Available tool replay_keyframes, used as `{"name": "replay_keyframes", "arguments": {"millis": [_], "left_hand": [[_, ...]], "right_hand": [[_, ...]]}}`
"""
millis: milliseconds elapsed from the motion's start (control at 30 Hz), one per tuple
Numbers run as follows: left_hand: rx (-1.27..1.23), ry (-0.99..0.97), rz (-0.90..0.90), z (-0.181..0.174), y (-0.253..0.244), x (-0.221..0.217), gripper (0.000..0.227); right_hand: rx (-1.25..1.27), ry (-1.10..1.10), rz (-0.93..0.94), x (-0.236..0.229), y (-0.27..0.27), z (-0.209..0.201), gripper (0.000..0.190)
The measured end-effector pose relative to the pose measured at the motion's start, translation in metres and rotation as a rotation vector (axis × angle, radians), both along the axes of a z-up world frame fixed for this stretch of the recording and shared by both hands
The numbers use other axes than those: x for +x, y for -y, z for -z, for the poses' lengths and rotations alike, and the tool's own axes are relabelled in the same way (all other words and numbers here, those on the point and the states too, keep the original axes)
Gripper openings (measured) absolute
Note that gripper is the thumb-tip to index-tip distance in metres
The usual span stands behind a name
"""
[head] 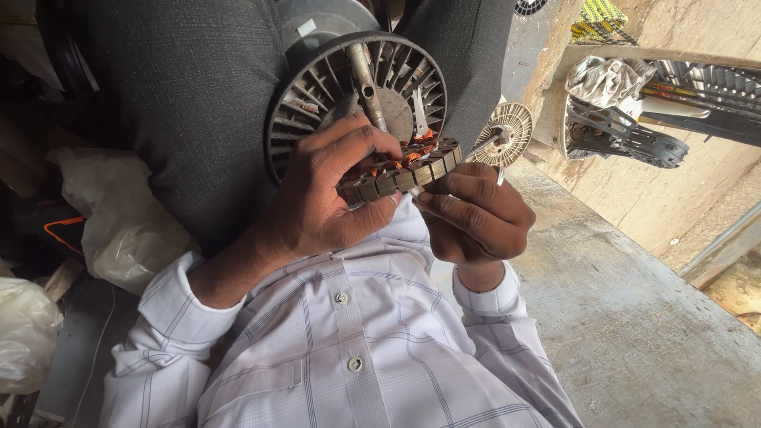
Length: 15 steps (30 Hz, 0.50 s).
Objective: Repair or assemble a ceiling fan motor stator by manipulating wires and components.
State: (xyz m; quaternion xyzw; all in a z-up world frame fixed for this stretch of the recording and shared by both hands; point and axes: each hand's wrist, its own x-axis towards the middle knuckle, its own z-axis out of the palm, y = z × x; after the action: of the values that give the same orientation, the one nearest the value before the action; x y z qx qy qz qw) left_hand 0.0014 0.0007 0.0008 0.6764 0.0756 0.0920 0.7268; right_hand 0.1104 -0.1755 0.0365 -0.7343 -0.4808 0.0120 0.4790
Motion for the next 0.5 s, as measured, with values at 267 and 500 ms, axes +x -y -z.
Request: {"name": "replay_keyframes", "arguments": {"millis": [267,500], "left_hand": [[-0.006,-0.001,-0.015,0.0012,0.0027,-0.0001,0.024],[-0.050,-0.033,-0.008,-0.0015,0.0029,0.0013,0.021]], "right_hand": [[-0.043,-0.055,-0.055,0.0018,-0.0010,-0.0060,0.021],[-0.023,0.001,-0.008,-0.0015,0.0001,-0.0011,0.019]]}}
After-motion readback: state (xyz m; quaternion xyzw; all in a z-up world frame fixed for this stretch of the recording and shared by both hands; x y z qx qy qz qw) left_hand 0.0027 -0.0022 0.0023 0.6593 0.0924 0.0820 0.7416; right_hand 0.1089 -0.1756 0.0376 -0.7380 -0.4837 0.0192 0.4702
